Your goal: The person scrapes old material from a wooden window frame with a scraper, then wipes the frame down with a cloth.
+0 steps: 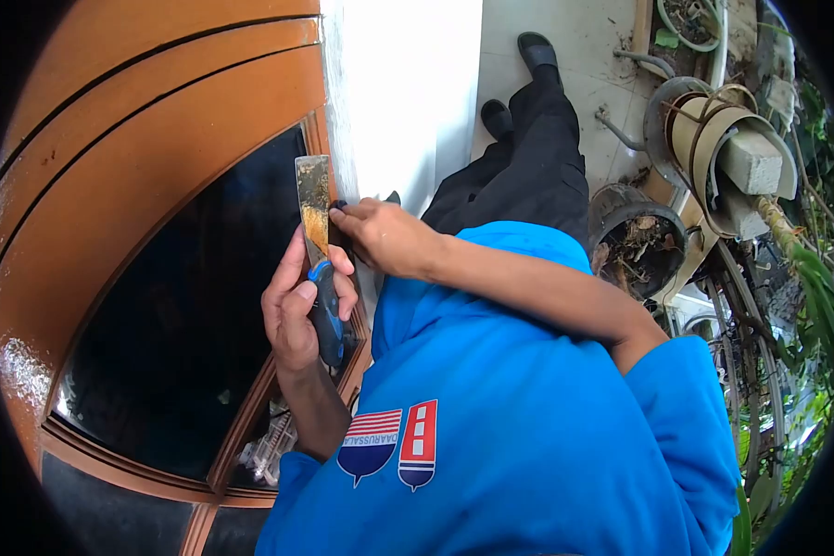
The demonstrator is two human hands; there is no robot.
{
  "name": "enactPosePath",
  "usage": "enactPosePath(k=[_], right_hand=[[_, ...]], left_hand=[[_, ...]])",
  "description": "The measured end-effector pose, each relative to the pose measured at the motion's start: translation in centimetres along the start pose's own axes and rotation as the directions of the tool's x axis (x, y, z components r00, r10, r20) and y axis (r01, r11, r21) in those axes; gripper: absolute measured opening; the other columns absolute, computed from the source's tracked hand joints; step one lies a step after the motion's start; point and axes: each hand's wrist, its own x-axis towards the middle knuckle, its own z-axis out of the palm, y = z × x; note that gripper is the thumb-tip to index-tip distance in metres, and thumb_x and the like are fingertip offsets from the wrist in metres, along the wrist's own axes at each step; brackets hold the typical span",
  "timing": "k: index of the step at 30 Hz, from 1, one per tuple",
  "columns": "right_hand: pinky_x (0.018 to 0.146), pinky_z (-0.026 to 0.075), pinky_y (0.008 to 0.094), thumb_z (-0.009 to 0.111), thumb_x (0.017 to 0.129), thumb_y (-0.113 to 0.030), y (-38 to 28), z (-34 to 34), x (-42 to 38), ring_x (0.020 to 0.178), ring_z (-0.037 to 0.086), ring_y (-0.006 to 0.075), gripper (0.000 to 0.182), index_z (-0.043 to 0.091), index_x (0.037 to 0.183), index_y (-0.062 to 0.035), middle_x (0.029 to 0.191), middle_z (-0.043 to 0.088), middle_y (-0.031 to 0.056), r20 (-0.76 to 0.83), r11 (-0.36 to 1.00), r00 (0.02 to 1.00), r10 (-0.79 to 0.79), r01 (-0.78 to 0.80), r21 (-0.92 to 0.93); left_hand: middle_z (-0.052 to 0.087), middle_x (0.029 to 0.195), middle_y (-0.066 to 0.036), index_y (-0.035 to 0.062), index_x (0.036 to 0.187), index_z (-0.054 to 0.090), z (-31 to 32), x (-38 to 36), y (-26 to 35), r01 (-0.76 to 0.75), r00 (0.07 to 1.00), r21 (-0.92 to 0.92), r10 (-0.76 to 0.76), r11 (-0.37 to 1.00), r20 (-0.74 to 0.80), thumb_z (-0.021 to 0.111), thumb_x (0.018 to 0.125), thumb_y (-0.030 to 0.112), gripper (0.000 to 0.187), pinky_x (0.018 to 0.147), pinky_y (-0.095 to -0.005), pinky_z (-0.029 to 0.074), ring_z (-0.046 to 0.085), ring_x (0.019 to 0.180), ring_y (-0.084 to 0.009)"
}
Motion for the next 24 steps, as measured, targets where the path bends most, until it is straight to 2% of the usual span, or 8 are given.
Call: enactPosePath(k=[4, 10, 13, 15, 17, 19, 22, 24], right_hand=[[0.075, 0.056, 0.0381, 0.062, 0.080, 0.006, 0.5, -4.6, 1.3, 0.087, 0.069, 0.0339, 0.041, 0.068, 0.119, -0.0059, 0.113, 0.062, 0.0183, -0.405, 0.990, 0.906, 0.122, -0.082, 0.115], [0.075, 0.057, 0.0361, 0.067, 0.085, -0.009, 1.6, -10.6, 8.7, 0.083, 0.073, 0.0339, 0.026, 0.071, 0.109, -0.0008, 0.094, 0.072, 0.0213, -0.755, 0.998, 0.653, 0.048, 0.004, 0.067], [0.077, 0.057, 0.0400, 0.064, 0.086, -0.009, 1.6, -12.3, 12.4, 0.084, 0.070, 0.0394, 0.024, 0.071, 0.107, -0.0006, 0.092, 0.070, 0.0235, -0.765, 0.999, 0.644, -0.010, 0.031, 0.014], [0.077, 0.056, 0.0453, 0.059, 0.085, -0.005, 1.3, -12.3, 13.5, 0.083, 0.067, 0.0437, 0.020, 0.069, 0.101, 0.0005, 0.091, 0.068, 0.0255, -0.568, 0.977, 0.801, 0.189, -0.212, 0.026], [0.076, 0.053, 0.0520, 0.056, 0.081, -0.002, 2.0, -9.1, 13.4, 0.084, 0.064, 0.0472, 0.015, 0.064, 0.094, 0.0016, 0.090, 0.067, 0.0274, -0.684, 0.997, 0.729, -0.004, -0.053, -0.062], [0.075, 0.055, 0.0463, 0.059, 0.082, -0.004, 2.5, -8.3, 12.1, 0.081, 0.067, 0.0430, 0.023, 0.066, 0.104, 0.0011, 0.094, 0.068, 0.0257, -0.650, 0.995, 0.760, -0.010, -0.056, -0.081], [0.076, 0.056, 0.0383, 0.062, 0.085, -0.006, 2.1, -11.8, 8.8, 0.077, 0.071, 0.0302, 0.034, 0.065, 0.118, -0.0005, 0.096, 0.071, 0.0208, -0.224, 0.962, 0.951, 0.212, -0.163, 0.217], [0.080, 0.054, 0.0320, 0.062, 0.089, -0.008, 4.0, -11.7, 7.3, 0.083, 0.067, 0.0161, 0.039, 0.063, 0.127, -0.0030, 0.098, 0.072, 0.0139, -0.260, 0.906, 0.915, 0.308, -0.199, 0.374]], left_hand=[[0.060, 0.104, -0.021, -0.0096, 0.151, 0.028, 0.0, 0.5, -0.3, -0.039, 0.999, 0.021, 0.039, 0.999, -0.025, 0.039, 0.093, 0.010, 0.063, 0.061, -0.0265, 0.048, 0.055, 0.064, -0.0144], [0.063, 0.103, -0.017, -0.0096, 0.149, 0.034, 1.4, 0.9, -1.2, -0.042, 0.999, 0.107, 0.043, 0.993, -0.008, 0.043, 0.093, 0.009, 0.060, 0.062, -0.0260, 0.048, 0.056, 0.064, -0.0126], [0.063, 0.102, -0.016, -0.0097, 0.149, 0.034, 2.3, 1.1, -1.0, -0.036, 0.999, 0.136, 0.035, 0.990, 0.005, 0.043, 0.093, 0.010, 0.059, 0.062, -0.0255, 0.047, 0.056, 0.064, -0.0126], [0.063, 0.101, -0.016, -0.0097, 0.149, 0.035, 2.7, 1.3, -1.2, -0.033, 0.999, 0.114, 0.035, 0.993, -0.013, 0.044, 0.092, 0.009, 0.060, 0.062, -0.0254, 0.047, 0.056, 0.064, -0.0126], [0.063, 0.101, -0.016, -0.0093, 0.148, 0.036, 2.9, 1.6, -1.1, -0.040, 0.999, 0.098, 0.041, 0.994, -0.015, 0.044, 0.091, 0.009, 0.060, 0.061, -0.0256, 0.047, 0.056, 0.064, -0.0127], [0.063, 0.101, -0.016, -0.0088, 0.148, 0.037, 2.7, 1.9, -0.9, -0.033, 0.999, 0.103, 0.030, 0.994, 0.032, 0.044, 0.090, 0.009, 0.061, 0.061, -0.0257, 0.047, 0.056, 0.064, -0.0128], [0.062, 0.100, -0.017, -0.0081, 0.148, 0.038, 3.0, 2.7, -0.6, -0.017, 0.997, 0.090, 0.010, 0.996, 0.080, 0.045, 0.091, 0.009, 0.060, 0.060, -0.0256, 0.047, 0.057, 0.064, -0.0130], [0.062, 0.101, -0.017, -0.0081, 0.148, 0.038, 3.1, 3.5, -0.6, -0.024, 0.994, 0.040, 0.020, 0.999, 0.104, 0.046, 0.092, 0.011, 0.059, 0.060, -0.0255, 0.047, 0.056, 0.063, -0.0132]])
